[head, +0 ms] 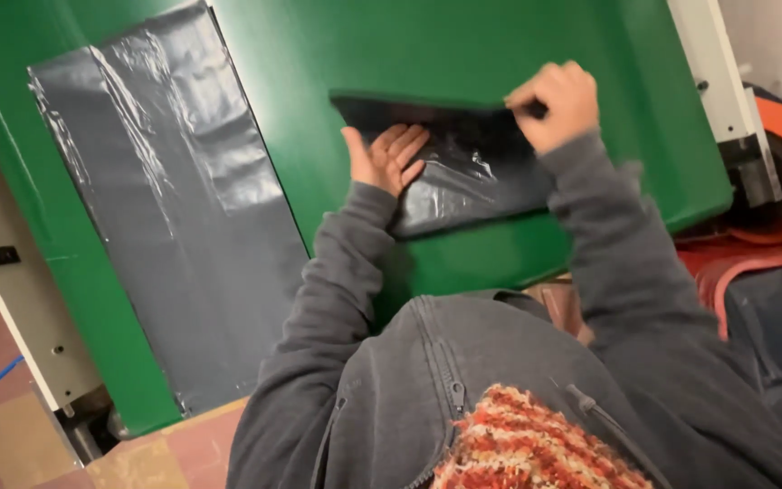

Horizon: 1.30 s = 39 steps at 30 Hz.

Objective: Folding plastic bags and placing them into a collection basket.

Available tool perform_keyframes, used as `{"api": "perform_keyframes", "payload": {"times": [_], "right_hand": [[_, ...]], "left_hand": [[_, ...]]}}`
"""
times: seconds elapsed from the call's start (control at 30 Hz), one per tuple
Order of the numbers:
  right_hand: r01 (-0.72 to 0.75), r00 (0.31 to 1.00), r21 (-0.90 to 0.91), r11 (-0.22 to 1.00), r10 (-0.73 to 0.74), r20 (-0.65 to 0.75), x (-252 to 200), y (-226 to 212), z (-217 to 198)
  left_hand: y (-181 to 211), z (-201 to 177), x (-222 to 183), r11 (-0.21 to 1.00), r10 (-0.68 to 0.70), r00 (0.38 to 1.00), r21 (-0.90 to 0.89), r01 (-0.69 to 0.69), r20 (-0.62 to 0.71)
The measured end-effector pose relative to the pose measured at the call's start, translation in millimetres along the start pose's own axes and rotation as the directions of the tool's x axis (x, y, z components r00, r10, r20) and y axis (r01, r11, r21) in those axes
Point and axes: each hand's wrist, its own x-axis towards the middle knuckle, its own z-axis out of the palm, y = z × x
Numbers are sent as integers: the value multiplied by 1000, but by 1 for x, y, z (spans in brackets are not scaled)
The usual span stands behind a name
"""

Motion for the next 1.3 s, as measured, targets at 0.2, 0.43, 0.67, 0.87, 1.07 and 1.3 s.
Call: {"api": "perform_keyframes", "payload": {"times": [0.2, 0.43, 0.67, 0.87, 1.07, 1.3], "right_hand": [[2, 1000, -151, 989, -7, -28, -113, -51, -11], [13, 998, -263, 965, -30, -61, -155, -63, -3], [119, 988, -44, 992, -114, 108, -133, -135, 11], [261, 933, 226, 938, -306, 192, -196, -111, 49], [-651, 691, 682, 332, 630, 354, -240, -48, 82], [-474, 468, 726, -498, 556, 687, -203, -24, 66]], "left_hand": [[-9, -89, -6, 994, 24, 995, -112, -13, 99], [10, 4, -147, -374, 593, 565, 818, -437, 573], [-22, -17, -140, -875, -143, 845, 333, -351, 515], [-40, 61, -124, -251, -354, 745, 710, -658, 565], [-82, -57, 54, 613, -449, 889, 755, 235, 87], [-78, 41, -28, -226, 321, 910, 954, -195, 262]]}}
